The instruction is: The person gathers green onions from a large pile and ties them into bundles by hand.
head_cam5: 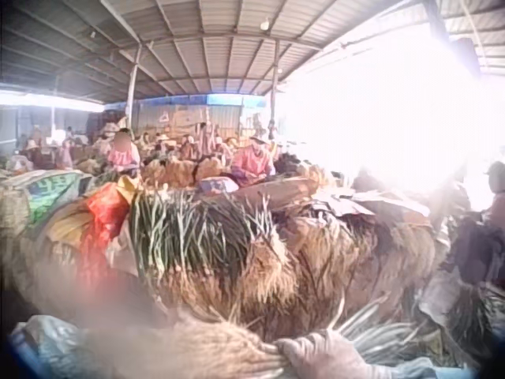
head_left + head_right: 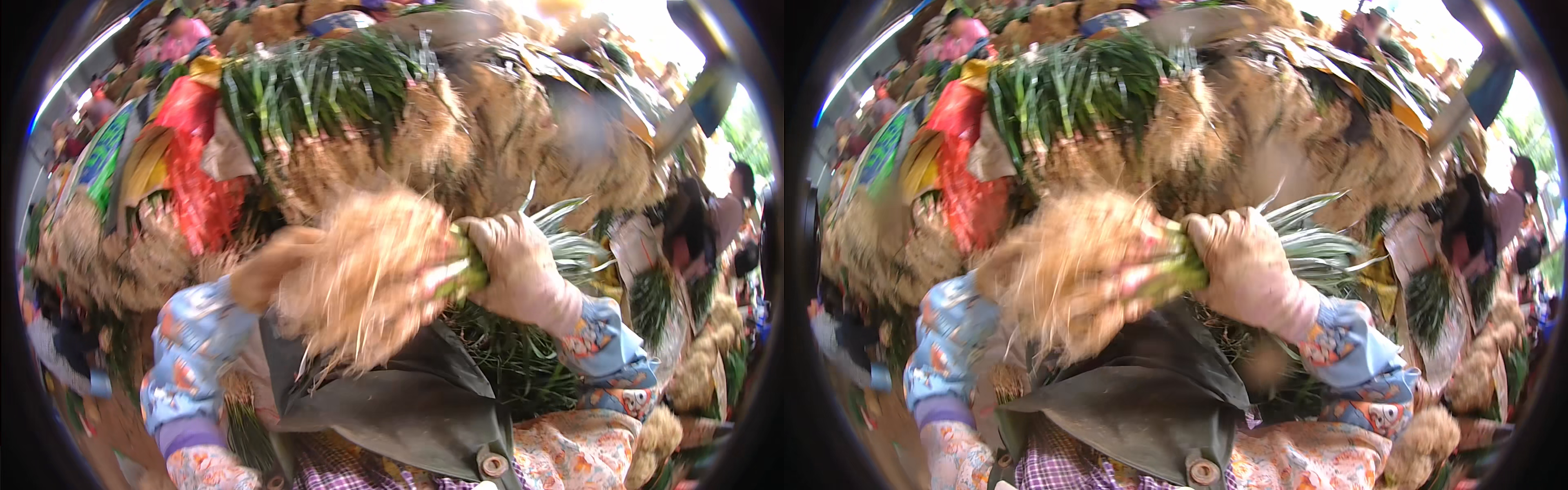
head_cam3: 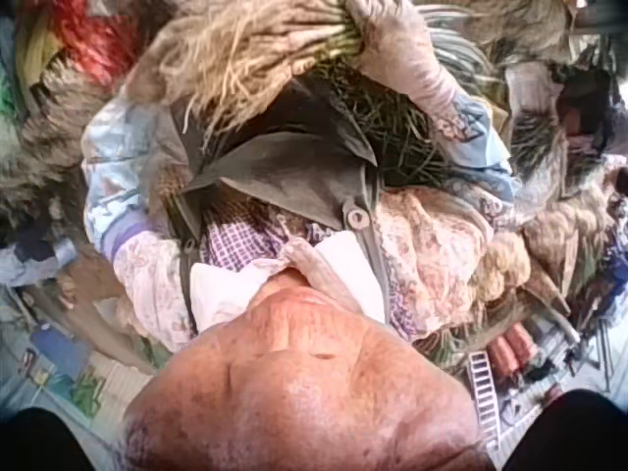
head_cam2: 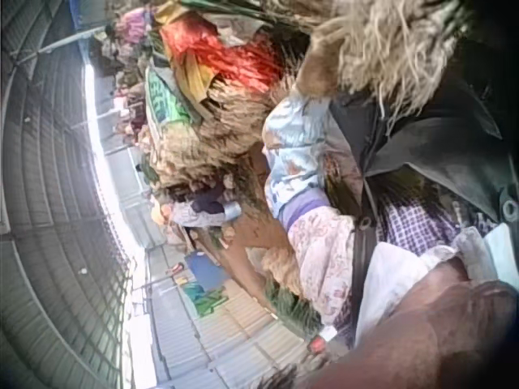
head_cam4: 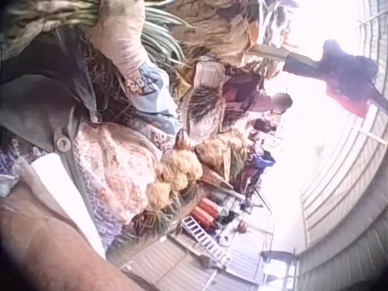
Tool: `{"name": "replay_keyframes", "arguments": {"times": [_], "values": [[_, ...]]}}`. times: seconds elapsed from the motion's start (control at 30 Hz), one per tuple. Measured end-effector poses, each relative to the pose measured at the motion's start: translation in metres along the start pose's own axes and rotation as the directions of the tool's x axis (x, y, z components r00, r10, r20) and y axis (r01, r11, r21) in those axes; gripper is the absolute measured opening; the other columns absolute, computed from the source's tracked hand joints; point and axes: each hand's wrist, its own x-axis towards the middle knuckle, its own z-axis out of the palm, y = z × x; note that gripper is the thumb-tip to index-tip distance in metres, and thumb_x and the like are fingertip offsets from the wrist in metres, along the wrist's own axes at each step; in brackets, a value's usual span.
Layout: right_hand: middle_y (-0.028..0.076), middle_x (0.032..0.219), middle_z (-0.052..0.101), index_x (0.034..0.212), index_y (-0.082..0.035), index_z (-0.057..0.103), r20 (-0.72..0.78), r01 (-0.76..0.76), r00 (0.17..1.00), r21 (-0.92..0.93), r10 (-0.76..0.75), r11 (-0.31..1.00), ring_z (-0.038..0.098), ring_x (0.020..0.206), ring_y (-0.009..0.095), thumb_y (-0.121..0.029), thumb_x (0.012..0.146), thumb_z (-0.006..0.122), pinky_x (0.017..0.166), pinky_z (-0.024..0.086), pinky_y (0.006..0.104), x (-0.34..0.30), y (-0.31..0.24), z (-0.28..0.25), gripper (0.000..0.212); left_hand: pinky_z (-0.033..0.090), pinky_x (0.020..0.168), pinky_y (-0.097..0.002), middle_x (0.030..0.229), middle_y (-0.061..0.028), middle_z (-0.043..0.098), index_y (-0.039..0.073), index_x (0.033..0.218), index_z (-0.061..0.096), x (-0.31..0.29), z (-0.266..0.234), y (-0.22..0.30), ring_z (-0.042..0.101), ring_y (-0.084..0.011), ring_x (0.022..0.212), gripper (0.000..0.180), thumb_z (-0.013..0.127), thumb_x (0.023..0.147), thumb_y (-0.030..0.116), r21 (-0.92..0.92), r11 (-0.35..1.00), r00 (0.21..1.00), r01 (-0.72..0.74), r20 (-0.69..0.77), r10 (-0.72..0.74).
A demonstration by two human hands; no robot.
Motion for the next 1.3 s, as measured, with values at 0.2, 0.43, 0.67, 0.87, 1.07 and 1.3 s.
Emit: {"name": "replay_keyframes", "arguments": {"times": [0.2, 0.43, 0.67, 0.87, 1.07, 1.3], "values": [[0.016, 0.073, 0.060, 0.088, -0.006, 0.052, -0.062, -0.426, 0.897, 0.140, 0.437, 0.894, 0.059, 0.074, 0.035, -0.025, 0.066, 0.066, 0.065, 0.046, 0.0432, 0.021, 0.062, 0.043, 0.032, 0.051, 0.068, -0.0314, 0.080, -0.0071, 0.055, 0.004, 0.101, 0.052, -0.069, -0.031, -0.042, 0.058, -0.0187, 0.072, 0.019, 0.047, 0.087, 0.017, 0.428, 0.802, 0.443, 0.416, -0.866, 0.232], [0.018, 0.073, 0.061, 0.091, -0.005, 0.053, -0.172, -0.327, 0.918, 0.187, 0.358, 0.926, 0.060, 0.071, 0.035, -0.022, 0.066, 0.066, 0.065, 0.047, 0.0428, 0.079, 0.017, 0.069, 0.034, 0.039, 0.095, -0.0320, 0.126, -0.0109, 0.049, 0.008, 0.133, 0.037, 0.022, 0.054, -0.031, 0.049, -0.0226, 0.114, 0.058, 0.062, 0.082, 0.022, -0.091, 0.953, 0.850, -0.289, -0.482, 0.211], [0.009, 0.087, 0.059, 0.130, 0.009, 0.029, -0.039, -0.188, 0.982, -0.229, 0.184, 0.955, 0.057, 0.077, 0.021, -0.030, 0.068, 0.062, 0.072, 0.040, 0.0308, 0.098, -0.068, 0.103, 0.080, 0.035, 0.098, -0.0310, 0.123, -0.0065, 0.049, 0.003, 0.128, 0.041, 0.104, 0.062, -0.052, 0.046, -0.0172, 0.113, 0.048, 0.054, 0.088, 0.026, -0.714, 0.148, 0.730, -0.684, -0.670, 0.137], [0.016, 0.081, 0.061, 0.123, 0.015, 0.035, 0.212, 0.050, 0.975, 0.069, -0.064, 0.996, 0.061, 0.071, 0.023, -0.047, 0.070, 0.063, 0.065, 0.047, 0.0319, 0.095, -0.055, 0.106, 0.086, 0.038, 0.090, -0.0290, 0.112, -0.0033, 0.055, 0.004, 0.119, 0.050, 0.086, 0.057, -0.074, 0.050, -0.0136, 0.101, 0.041, 0.058, 0.085, 0.023, -0.573, 0.500, 0.643, -0.650, -0.765, -0.040], [0.017, 0.064, 0.059, 0.109, 0.018, 0.046, 0.028, 0.187, 0.980, 0.220, -0.198, 0.957, 0.060, 0.058, 0.027, -0.056, 0.069, 0.062, 0.053, 0.049, 0.0351, 0.088, -0.039, 0.124, 0.086, 0.040, 0.086, -0.0287, 0.112, -0.0006, 0.053, 0.005, 0.117, 0.052, 0.097, 0.045, -0.088, 0.049, -0.0125, 0.098, 0.040, 0.062, 0.079, 0.012, -0.328, 0.760, 0.575, -0.561, -0.815, 0.072], [0.007, 0.082, 0.060, 0.128, -0.002, 0.040, 0.176, 0.094, 0.983, -0.224, -0.055, 0.970, 0.059, 0.074, 0.019, -0.041, 0.083, 0.050, 0.067, 0.043, 0.0326, 0.092, -0.068, 0.048, 0.060, 0.036, 0.095, -0.0309, 0.124, -0.0056, 0.047, 0.006, 0.125, 0.044, 0.100, 0.055, -0.095, 0.042, -0.0136, 0.112, 0.047, 0.061, 0.081, 0.012, -0.343, 0.504, 0.458, -0.793, -0.881, 0.122]]}}
